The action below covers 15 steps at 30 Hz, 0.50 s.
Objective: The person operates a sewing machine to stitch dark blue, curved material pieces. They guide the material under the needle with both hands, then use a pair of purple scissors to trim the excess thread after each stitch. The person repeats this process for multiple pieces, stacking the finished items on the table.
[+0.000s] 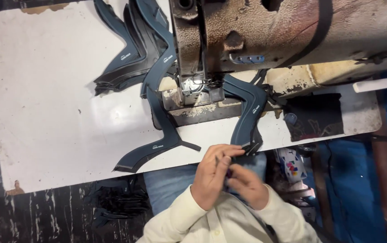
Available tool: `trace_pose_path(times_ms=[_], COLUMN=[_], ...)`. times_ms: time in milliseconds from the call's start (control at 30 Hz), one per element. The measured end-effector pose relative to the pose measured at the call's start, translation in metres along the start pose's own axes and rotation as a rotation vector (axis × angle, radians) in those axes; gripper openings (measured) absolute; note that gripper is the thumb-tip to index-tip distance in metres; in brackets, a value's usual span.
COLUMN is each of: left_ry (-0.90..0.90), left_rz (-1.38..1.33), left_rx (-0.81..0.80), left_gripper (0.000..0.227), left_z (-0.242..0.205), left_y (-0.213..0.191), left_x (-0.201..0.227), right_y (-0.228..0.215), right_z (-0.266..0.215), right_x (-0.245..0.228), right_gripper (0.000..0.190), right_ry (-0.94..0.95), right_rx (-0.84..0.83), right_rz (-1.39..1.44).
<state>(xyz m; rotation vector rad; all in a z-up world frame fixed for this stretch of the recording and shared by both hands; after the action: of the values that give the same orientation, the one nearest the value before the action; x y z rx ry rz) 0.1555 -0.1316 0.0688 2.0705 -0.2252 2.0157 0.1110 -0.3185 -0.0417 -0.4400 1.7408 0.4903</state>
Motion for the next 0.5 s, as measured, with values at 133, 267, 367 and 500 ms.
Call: trace_pose_path(times_ms=[133, 267, 367, 500], left_ry=[0.110, -0.038, -0.058, -0.036], left_rz=[0.279, 0.331, 0.352, 0.625], left_rx=[0.130, 0.353, 0.399, 0.508], left_gripper=[0.038, 0.012, 0.001, 0.008], left_z=[-0.011, -0.032, -0.035, -0.028], left_y=[-0.030, -0.083, -0.099, -0.113], left_x=[0.011, -0.038, -0.055, -0.051], right_y=[-0.052, -0.178, -0.185, -0.183], right_z=[0.029, 0.030, 0.030, 0.019], right_x=[0.024, -0.055, -0.084, -0.072], right_gripper=[0.021, 0.013, 0.012, 0.019], right_ry=[-0.338, -0.195, -0.137, -0.181], right_rx=[0.156, 0.556, 0.587, 0.726], right_rz=[-0.179, -1.101, -1.373, -1.469])
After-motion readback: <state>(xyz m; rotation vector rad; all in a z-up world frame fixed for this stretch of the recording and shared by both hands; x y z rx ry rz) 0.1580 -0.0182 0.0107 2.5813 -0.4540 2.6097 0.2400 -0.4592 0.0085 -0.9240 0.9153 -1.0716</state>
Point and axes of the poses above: each hand's wrist, its own z-axis towards the middle knuckle, its own y-axis out of the palm, x = y × z, the point moved 7 cm from there along z, towards the middle knuckle, and after that the axes turned 8 degrees about -x, right-handed, at the moved point
